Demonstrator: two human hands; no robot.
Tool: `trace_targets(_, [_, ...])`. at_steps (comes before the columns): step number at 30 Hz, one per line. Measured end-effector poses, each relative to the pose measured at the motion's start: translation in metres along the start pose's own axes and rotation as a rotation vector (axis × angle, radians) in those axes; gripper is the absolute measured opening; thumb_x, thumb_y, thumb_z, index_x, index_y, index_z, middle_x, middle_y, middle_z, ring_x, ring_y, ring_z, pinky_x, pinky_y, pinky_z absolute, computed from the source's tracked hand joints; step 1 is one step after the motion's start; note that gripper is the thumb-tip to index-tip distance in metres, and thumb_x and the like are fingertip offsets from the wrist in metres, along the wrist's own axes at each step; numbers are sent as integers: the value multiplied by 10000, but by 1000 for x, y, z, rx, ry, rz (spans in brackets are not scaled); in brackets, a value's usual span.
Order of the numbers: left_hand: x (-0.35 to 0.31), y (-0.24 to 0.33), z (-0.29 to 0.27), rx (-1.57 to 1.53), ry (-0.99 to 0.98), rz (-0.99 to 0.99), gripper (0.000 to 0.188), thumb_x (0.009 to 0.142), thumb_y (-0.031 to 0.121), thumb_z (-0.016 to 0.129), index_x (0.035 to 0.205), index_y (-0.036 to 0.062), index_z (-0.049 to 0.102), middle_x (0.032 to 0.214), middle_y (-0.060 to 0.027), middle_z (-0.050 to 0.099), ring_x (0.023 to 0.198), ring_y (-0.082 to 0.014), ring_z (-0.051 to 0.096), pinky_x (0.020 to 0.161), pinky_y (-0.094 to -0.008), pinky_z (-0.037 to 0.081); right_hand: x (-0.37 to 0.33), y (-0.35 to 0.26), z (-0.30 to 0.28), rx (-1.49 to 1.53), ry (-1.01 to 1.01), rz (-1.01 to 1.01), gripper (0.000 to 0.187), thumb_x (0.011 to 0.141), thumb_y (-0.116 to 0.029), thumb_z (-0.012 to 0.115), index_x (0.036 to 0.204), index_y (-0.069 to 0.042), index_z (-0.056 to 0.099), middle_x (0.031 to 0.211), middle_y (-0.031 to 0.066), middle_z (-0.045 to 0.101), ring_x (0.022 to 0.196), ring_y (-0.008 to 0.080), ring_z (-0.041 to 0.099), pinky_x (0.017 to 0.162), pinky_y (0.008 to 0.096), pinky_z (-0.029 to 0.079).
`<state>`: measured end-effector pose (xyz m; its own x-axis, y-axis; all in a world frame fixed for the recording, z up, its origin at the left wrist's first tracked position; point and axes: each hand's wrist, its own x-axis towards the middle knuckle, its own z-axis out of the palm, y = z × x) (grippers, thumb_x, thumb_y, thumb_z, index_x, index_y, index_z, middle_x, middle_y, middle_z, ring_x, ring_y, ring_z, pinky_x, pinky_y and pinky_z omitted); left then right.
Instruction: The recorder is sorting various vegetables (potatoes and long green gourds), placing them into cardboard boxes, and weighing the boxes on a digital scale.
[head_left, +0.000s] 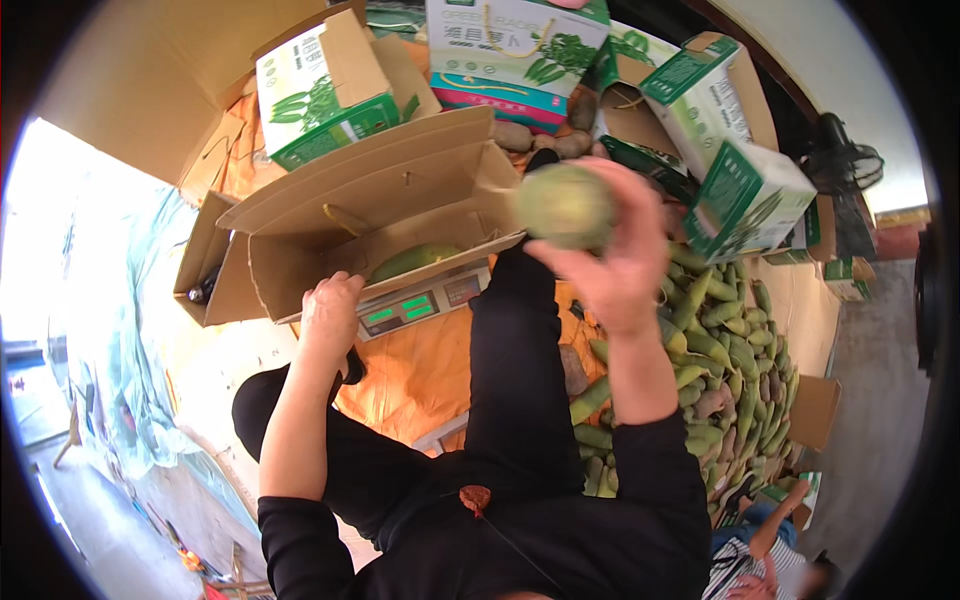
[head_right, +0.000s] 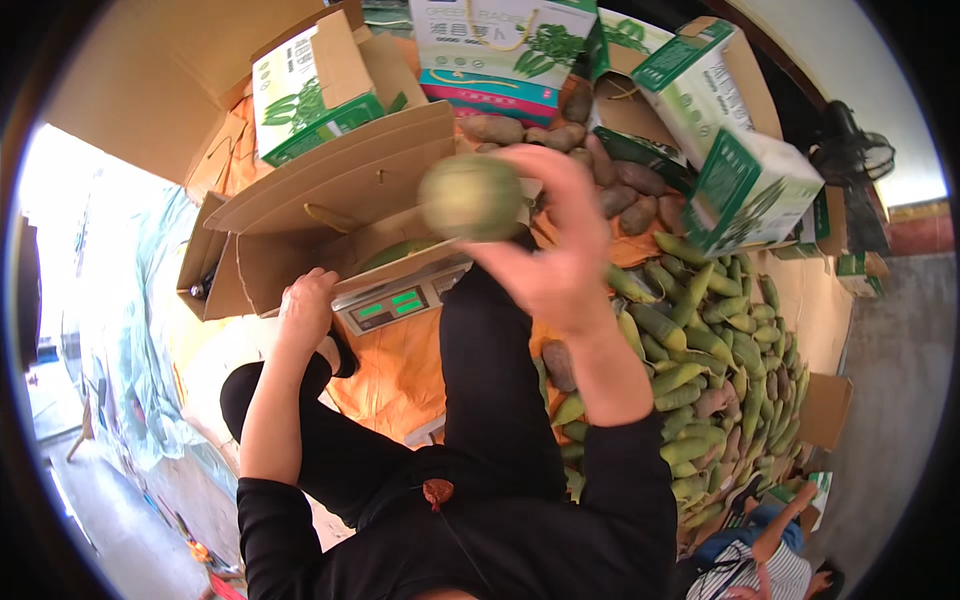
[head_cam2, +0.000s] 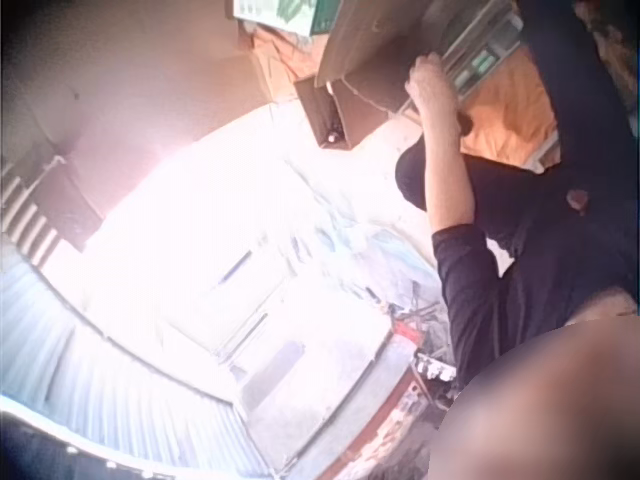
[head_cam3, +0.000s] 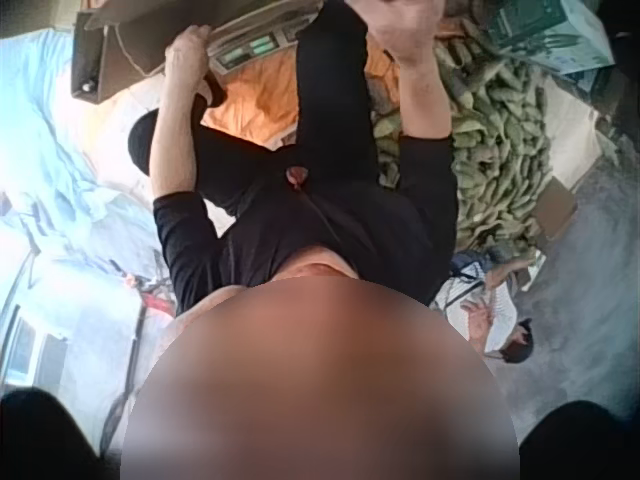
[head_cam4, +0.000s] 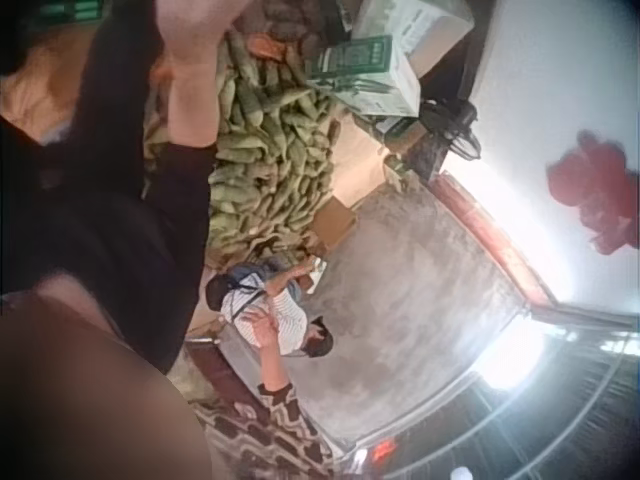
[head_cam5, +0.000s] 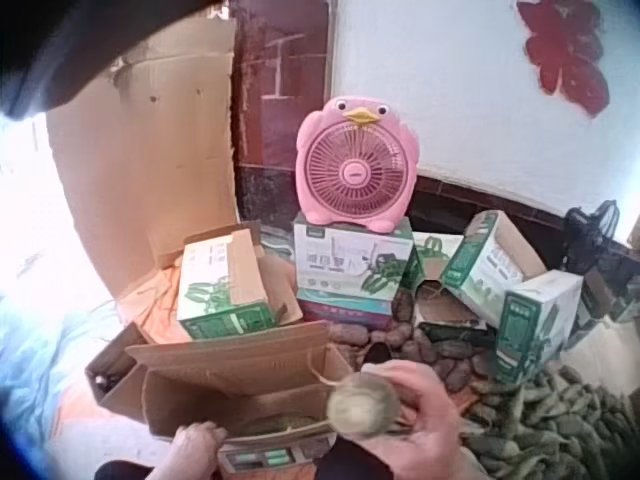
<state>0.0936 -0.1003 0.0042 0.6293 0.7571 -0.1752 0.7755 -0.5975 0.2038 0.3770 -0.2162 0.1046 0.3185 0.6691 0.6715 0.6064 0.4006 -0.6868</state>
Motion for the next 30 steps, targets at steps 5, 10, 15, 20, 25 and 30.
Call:
trace_targets(5, [10, 15, -5, -45, -18, 24, 147, 747, -21, 526, 849, 60, 594, 857, -110, 576, 907, -314, 582, 758, -445, 452, 18, -1, 81, -159, -331, -111, 503, 628, -246, 789, 1057, -98, 573, 1090, 65, 583, 1019, 273, 548, 872, 401, 392])
trace_targets(10, [6, 9, -4, -30, 15, 31, 61, 775, 6, 540, 821, 31, 573, 851, -132, 577, 887, -335, 578, 734, -452, 457, 0, 32, 82, -122, -321, 32, 462, 676, -255, 762, 1077, -87, 603, 1091, 81, 592, 1027, 289, 539, 874, 385, 420])
trace_targets(15, [5, 7, -5, -35, 19, 42, 50, 777, 11, 555, 819, 24, 579, 842, -142, 577, 870, -342, 581, 722, -453, 461, -56, 105, -8, -208, 50, 442, 312, 736, -170, 706, 1007, -37, 630, 979, 118, 618, 926, 258, 591, 821, 344, 468])
trace_targets(20, [8, 16, -8, -18, 45, 60, 63, 776, 15, 566, 834, 24, 587, 847, -143, 583, 868, -345, 581, 725, -459, 457, -131, 150, -126, -84, 566, 831, 274, 828, -159, 672, 1041, -1, 604, 960, 78, 620, 908, 146, 570, 799, 282, 465])
trace_targets(25, [10, 11, -9, -19, 43, 44, 73, 776, 12, 562, 840, 27, 595, 845, -144, 583, 868, -345, 581, 732, -454, 460, -148, 165, -139, -62, 653, 1129, 377, 831, -238, 679, 1125, -63, 519, 966, 30, 580, 860, 120, 569, 689, 260, 446])
trace_targets(30, [10, 10, -7, -29, 62, 50, 83, 766, -3, 548, 825, 24, 600, 830, -147, 582, 854, -347, 582, 726, -452, 463, -142, 187, -125, 17, 879, 1071, 300, 807, -184, 702, 984, -102, 473, 918, 15, 552, 803, 127, 577, 619, 263, 455])
